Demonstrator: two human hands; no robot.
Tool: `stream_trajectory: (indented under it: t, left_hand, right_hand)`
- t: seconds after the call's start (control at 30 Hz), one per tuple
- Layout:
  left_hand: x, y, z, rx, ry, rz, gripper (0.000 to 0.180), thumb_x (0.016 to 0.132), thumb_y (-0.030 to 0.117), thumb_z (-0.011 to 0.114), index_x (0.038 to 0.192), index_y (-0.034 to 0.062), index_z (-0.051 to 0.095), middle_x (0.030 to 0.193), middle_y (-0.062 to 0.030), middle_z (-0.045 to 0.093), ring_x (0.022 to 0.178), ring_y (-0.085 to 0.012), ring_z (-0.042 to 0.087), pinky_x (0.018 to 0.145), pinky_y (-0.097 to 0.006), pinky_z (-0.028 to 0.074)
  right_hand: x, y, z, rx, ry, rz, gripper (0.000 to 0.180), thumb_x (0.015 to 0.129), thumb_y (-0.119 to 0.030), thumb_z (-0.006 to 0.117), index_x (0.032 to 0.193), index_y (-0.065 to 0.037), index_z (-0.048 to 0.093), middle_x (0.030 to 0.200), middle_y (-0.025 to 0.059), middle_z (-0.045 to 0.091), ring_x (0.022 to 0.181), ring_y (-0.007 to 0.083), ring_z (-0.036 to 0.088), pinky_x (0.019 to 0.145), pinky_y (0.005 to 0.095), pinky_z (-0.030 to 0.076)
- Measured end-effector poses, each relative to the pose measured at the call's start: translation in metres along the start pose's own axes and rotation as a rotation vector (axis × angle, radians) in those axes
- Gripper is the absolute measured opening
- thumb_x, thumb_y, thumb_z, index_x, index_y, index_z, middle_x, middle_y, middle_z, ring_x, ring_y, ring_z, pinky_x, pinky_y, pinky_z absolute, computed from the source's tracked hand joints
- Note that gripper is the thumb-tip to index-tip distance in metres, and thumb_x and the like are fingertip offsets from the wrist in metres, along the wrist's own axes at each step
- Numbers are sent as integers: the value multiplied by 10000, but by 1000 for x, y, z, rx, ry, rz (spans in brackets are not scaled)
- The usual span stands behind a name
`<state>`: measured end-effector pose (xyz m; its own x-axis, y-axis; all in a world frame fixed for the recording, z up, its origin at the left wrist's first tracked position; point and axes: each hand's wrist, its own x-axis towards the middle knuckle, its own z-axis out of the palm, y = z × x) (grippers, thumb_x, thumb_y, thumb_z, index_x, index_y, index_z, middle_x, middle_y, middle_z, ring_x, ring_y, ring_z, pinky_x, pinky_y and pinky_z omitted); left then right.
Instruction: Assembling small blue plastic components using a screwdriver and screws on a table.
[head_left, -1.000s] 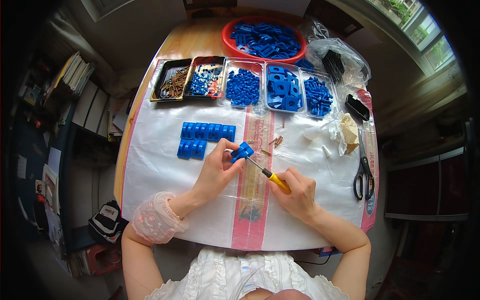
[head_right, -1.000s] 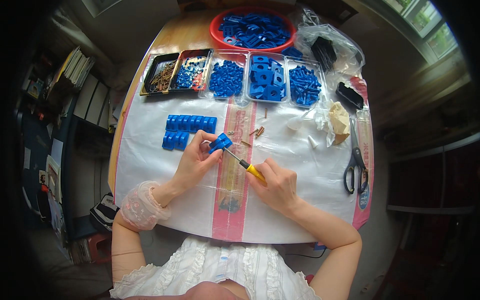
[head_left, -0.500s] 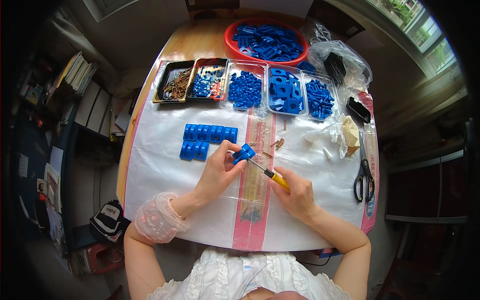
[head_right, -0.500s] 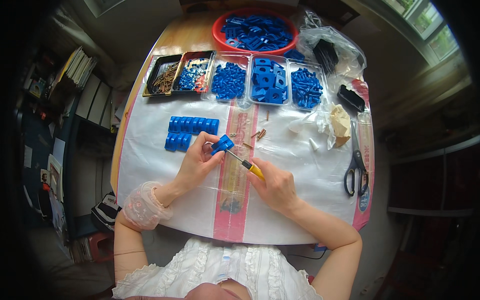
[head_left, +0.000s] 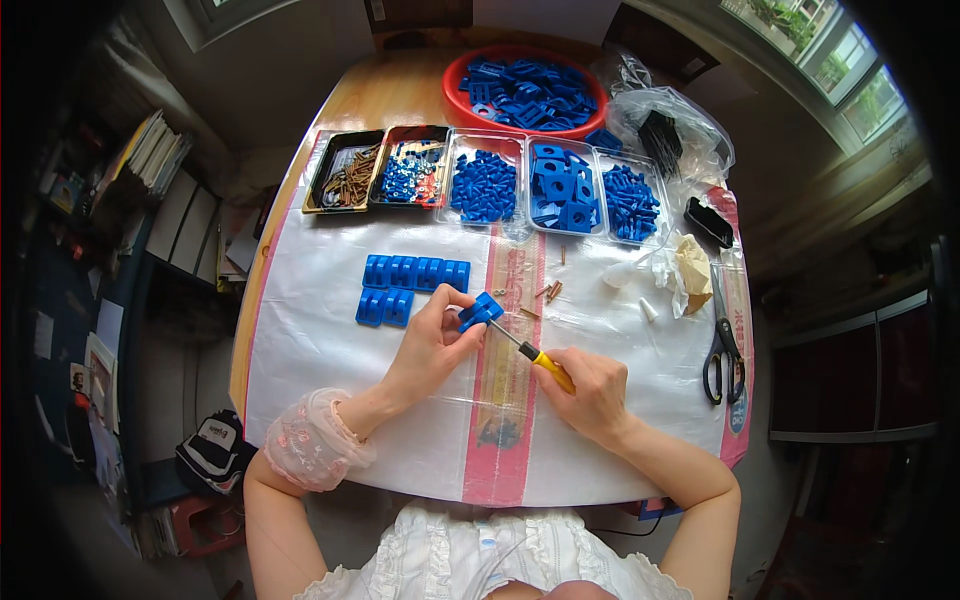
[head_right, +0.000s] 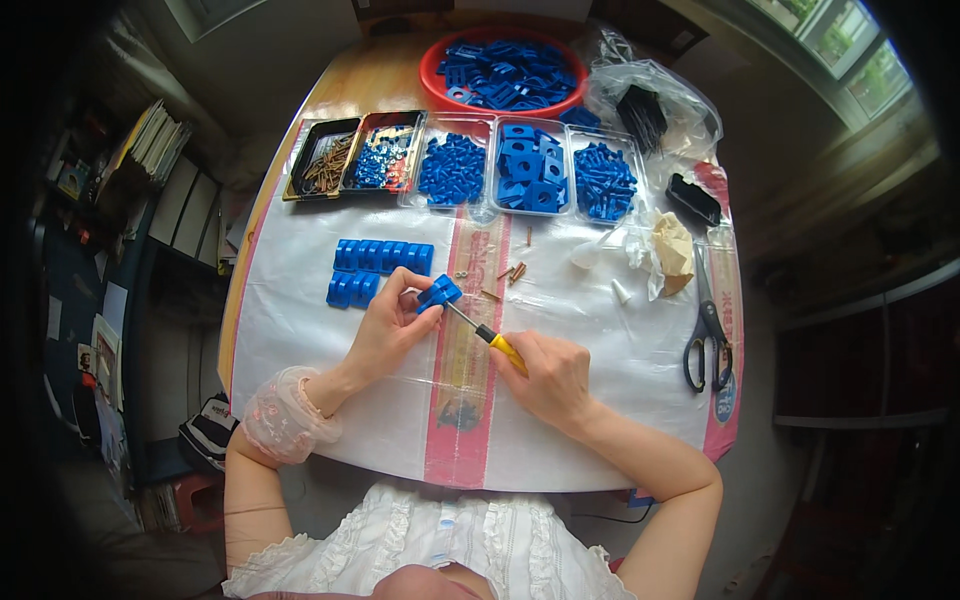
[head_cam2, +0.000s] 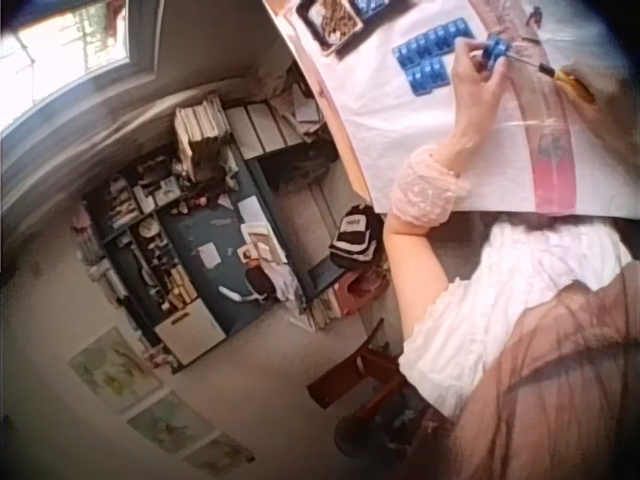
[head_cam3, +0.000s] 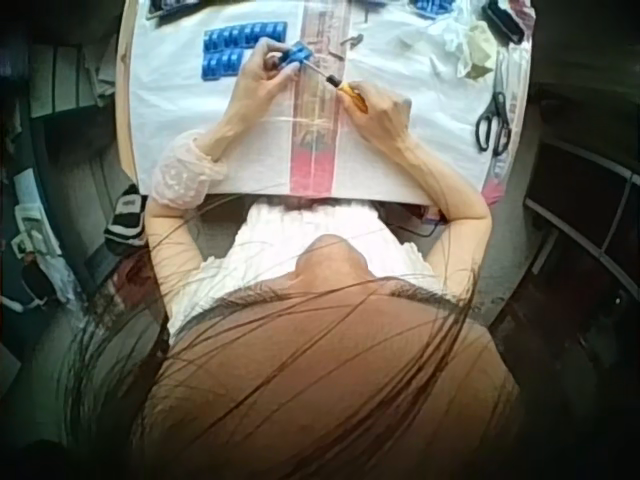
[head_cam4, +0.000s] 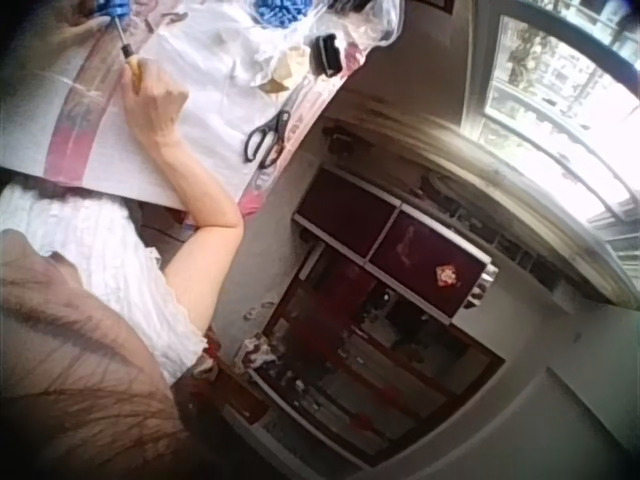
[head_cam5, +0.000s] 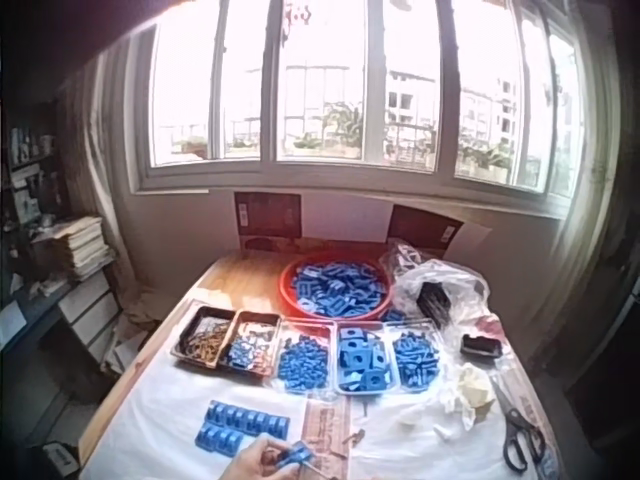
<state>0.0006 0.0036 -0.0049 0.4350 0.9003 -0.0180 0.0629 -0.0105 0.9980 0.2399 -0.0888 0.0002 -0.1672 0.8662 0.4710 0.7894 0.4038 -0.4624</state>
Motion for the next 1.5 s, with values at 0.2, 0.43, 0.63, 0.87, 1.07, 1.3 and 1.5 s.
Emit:
stream_trajectory:
  t: [0.2,0.43,0.63,0.87,1.07,1.3,1.5]
  left_hand:
    - [0,-4,0,10,7,17,220,1018,15,669,1173,2,515,925,-68,688,836,-88,702,708,-229,568]
    - [-1,-4,2,16,1,25,230,1011,20,680,1175,0,520,913,-70,691,825,-87,707,689,-225,559]
    - [-2,3,-1,15,-43,-40,254,1014,-20,664,1203,28,501,1030,-38,662,891,-57,654,796,-211,575]
    - [1,-2,-1,-3,-67,-38,260,1012,-29,661,1202,28,494,1100,-50,646,967,-70,654,847,-236,591]
    - [-2,-6,0,-40,-20,20,244,1015,14,682,1189,20,511,942,-50,700,844,-52,684,702,-198,530]
    - [-3,-2,2,-33,-21,30,222,1040,32,659,1205,22,510,973,-54,697,880,-56,684,759,-205,559]
    - [0,0,1,-184,7,-8,110,1096,103,592,1151,20,545,1011,-34,693,917,-75,695,851,-245,618]
  right_hand:
    - [0,0,1,20,-21,10,193,925,-140,778,1080,-52,705,744,100,705,568,266,660,533,377,492]
    - [-1,1,1,63,-54,35,288,920,-125,778,1182,-71,672,695,104,672,557,279,651,529,389,487]
    - [0,-1,0,51,-69,56,319,892,-134,792,1174,-85,648,700,102,679,568,286,665,528,397,489]
    - [0,0,-1,61,-62,60,299,890,-119,789,1138,-93,624,685,98,665,555,286,654,523,404,474]
    - [1,-2,-3,64,-89,71,297,874,-128,792,1127,-74,645,739,103,706,593,284,686,536,396,507]
    - [1,-2,-2,68,-66,57,316,847,-108,807,1122,-71,657,756,90,708,601,271,692,539,381,512]
    - [1,-2,-4,55,-52,40,324,841,-104,810,1126,-68,660,775,85,709,614,262,698,544,376,516]
